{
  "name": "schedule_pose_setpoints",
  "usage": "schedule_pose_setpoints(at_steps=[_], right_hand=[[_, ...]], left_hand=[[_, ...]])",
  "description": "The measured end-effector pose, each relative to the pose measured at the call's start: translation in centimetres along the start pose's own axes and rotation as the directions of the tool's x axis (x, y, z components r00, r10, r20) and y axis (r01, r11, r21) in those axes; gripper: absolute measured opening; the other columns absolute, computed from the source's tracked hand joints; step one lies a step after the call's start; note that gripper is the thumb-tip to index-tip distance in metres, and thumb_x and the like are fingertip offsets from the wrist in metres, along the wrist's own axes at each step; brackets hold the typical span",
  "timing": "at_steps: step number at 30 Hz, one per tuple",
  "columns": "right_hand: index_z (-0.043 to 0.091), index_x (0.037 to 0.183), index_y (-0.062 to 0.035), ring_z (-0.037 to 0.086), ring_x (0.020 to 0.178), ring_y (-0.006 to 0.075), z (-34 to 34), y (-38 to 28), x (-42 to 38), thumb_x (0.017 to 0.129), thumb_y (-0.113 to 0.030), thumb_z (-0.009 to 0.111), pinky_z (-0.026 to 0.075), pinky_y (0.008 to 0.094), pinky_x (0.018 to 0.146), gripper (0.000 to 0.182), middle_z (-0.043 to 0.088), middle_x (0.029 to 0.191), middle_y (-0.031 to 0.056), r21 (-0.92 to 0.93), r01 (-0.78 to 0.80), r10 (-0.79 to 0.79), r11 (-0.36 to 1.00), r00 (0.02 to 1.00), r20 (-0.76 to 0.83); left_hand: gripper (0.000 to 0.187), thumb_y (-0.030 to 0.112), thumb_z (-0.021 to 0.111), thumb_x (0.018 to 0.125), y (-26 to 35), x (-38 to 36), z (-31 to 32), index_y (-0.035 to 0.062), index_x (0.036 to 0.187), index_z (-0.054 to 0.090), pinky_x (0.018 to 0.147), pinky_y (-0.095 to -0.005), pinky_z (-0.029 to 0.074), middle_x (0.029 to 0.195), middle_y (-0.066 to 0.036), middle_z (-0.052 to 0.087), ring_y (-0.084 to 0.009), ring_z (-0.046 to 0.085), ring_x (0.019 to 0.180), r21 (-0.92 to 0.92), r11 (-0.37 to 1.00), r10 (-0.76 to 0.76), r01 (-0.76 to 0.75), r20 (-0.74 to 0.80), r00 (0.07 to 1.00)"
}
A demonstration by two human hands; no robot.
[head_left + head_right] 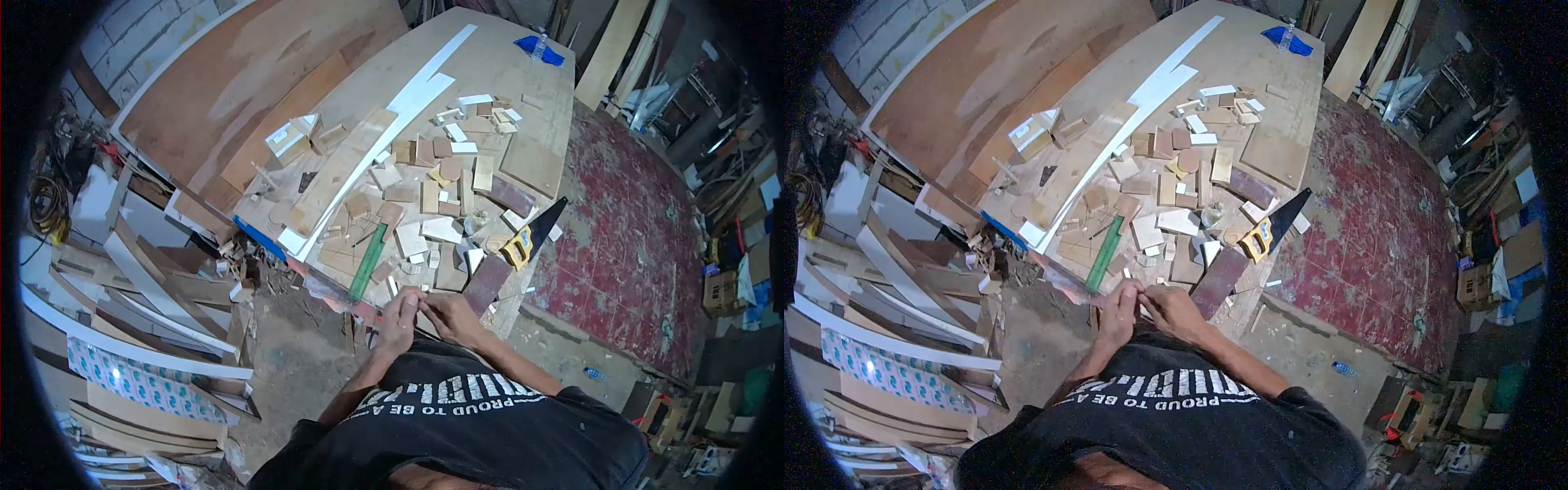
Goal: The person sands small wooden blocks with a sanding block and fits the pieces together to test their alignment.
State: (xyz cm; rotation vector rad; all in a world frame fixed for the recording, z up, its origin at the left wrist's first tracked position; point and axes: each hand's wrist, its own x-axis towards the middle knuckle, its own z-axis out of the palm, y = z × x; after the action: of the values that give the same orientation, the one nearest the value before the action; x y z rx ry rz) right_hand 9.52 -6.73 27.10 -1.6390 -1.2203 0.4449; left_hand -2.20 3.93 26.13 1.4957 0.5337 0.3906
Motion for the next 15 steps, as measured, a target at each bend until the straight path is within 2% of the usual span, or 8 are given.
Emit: schedule_pose_setpoints(at_steps=[2, 5, 6, 7, 10, 11, 13, 15], right_hand=[[0.054, 0.081, 0.0039, 0.051, 0.060, 0.0332, -2.2, -0.2, -0.7, 0.093, -0.015, 0.059, 0.041, 0.0397, 0.057, 0.023, 0.051, 0.068, 0.0203, -0.030, -0.007, 0.011, 1.000, 0.990, 0.140], [0.055, 0.081, 0.0040, 0.053, 0.060, 0.0359, -2.3, 1.7, -1.5, 0.093, -0.014, 0.058, 0.041, 0.0417, 0.057, 0.022, 0.054, 0.069, 0.0210, 0.061, 0.031, -0.041, 0.998, 0.987, 0.153], [0.056, 0.080, 0.0037, 0.055, 0.062, 0.0379, -2.5, 0.2, -1.4, 0.093, -0.014, 0.058, 0.042, 0.0429, 0.057, 0.022, 0.056, 0.070, 0.0214, 0.082, -0.115, 0.099, 0.990, 0.980, 0.172], [0.056, 0.080, 0.0037, 0.055, 0.062, 0.0379, -1.9, 0.3, -1.4, 0.093, -0.014, 0.058, 0.042, 0.0429, 0.057, 0.022, 0.056, 0.070, 0.0214, 0.081, -0.109, 0.094, 0.991, 0.982, 0.162], [0.054, 0.079, 0.0036, 0.052, 0.058, 0.0357, -0.8, 0.3, -2.8, 0.093, -0.016, 0.058, 0.041, 0.0415, 0.055, 0.024, 0.052, 0.064, 0.0203, -0.090, -0.020, 0.025, 0.996, 0.998, 0.053], [0.054, 0.079, 0.0036, 0.052, 0.058, 0.0357, -1.0, 0.2, -3.0, 0.093, -0.016, 0.058, 0.041, 0.0415, 0.055, 0.024, 0.052, 0.064, 0.0203, -0.090, -0.028, 0.032, 0.996, 0.998, 0.049], [0.054, 0.077, 0.0041, 0.046, 0.052, 0.0279, -1.7, 0.3, -3.0, 0.093, -0.011, 0.059, 0.037, 0.0386, 0.051, 0.023, 0.048, 0.062, 0.0194, -0.011, -0.037, 0.037, 0.999, 0.998, 0.047], [0.054, 0.077, 0.0044, 0.046, 0.052, 0.0283, -1.3, 0.2, -3.2, 0.092, -0.011, 0.059, 0.038, 0.0390, 0.052, 0.022, 0.049, 0.062, 0.0194, 0.029, -0.055, 0.055, 0.998, 0.998, 0.014]], left_hand=[[0.031, 0.029, 0.042, 0.102, 0.2, 0.1, 0.6, 0.0009, 0.099, 0.055, 0.062, -0.0270, 0.040, 0.081, -0.005, 0.057, -0.0100, 0.046, 0.067, 0.067, 0.992, 0.101, -0.108, 0.101, 0.990], [0.032, 0.030, 0.042, 0.102, 0.6, -0.8, 0.7, 0.0010, 0.100, 0.055, 0.065, -0.0294, 0.042, 0.082, -0.008, 0.059, -0.0138, 0.050, 0.070, 0.086, 0.988, 0.118, -0.131, 0.142, 0.983], [0.031, 0.029, 0.043, 0.102, 0.2, -0.8, 0.5, 0.0010, 0.099, 0.055, 0.069, -0.0303, 0.044, 0.084, -0.009, 0.059, -0.0157, 0.053, 0.074, 0.111, 0.994, 0.002, -0.017, 0.133, 0.991], [0.031, 0.029, 0.043, 0.102, -0.5, -0.6, 0.4, 0.0010, 0.099, 0.055, 0.069, -0.0303, 0.044, 0.084, -0.009, 0.059, -0.0157, 0.053, 0.074, 0.116, 0.993, 0.009, -0.025, 0.139, 0.990], [0.029, 0.028, 0.043, 0.102, -0.9, -0.5, 0.3, 0.0010, 0.099, 0.055, 0.070, -0.0301, 0.044, 0.084, -0.010, 0.060, -0.0157, 0.054, 0.075, 0.133, 0.984, 0.102, -0.122, 0.147, 0.984], [0.029, 0.028, 0.044, 0.101, -0.7, -0.5, 0.4, 0.0012, 0.100, 0.055, 0.070, -0.0299, 0.044, 0.084, -0.010, 0.060, -0.0158, 0.055, 0.075, 0.156, 0.982, 0.075, -0.103, 0.172, 0.982], [0.029, 0.028, 0.044, 0.101, 0.1, 0.0, 0.6, 0.0014, 0.100, 0.055, 0.070, -0.0298, 0.044, 0.084, -0.010, 0.060, -0.0159, 0.055, 0.075, 0.176, 0.979, 0.060, -0.098, 0.213, 0.975], [0.033, 0.031, 0.040, 0.102, 0.1, -0.4, 0.5, 0.0007, 0.101, 0.054, 0.072, -0.0303, 0.045, 0.083, -0.010, 0.061, -0.0176, 0.057, 0.078, 0.150, 0.983, 0.067, -0.103, 0.227, 0.972]])
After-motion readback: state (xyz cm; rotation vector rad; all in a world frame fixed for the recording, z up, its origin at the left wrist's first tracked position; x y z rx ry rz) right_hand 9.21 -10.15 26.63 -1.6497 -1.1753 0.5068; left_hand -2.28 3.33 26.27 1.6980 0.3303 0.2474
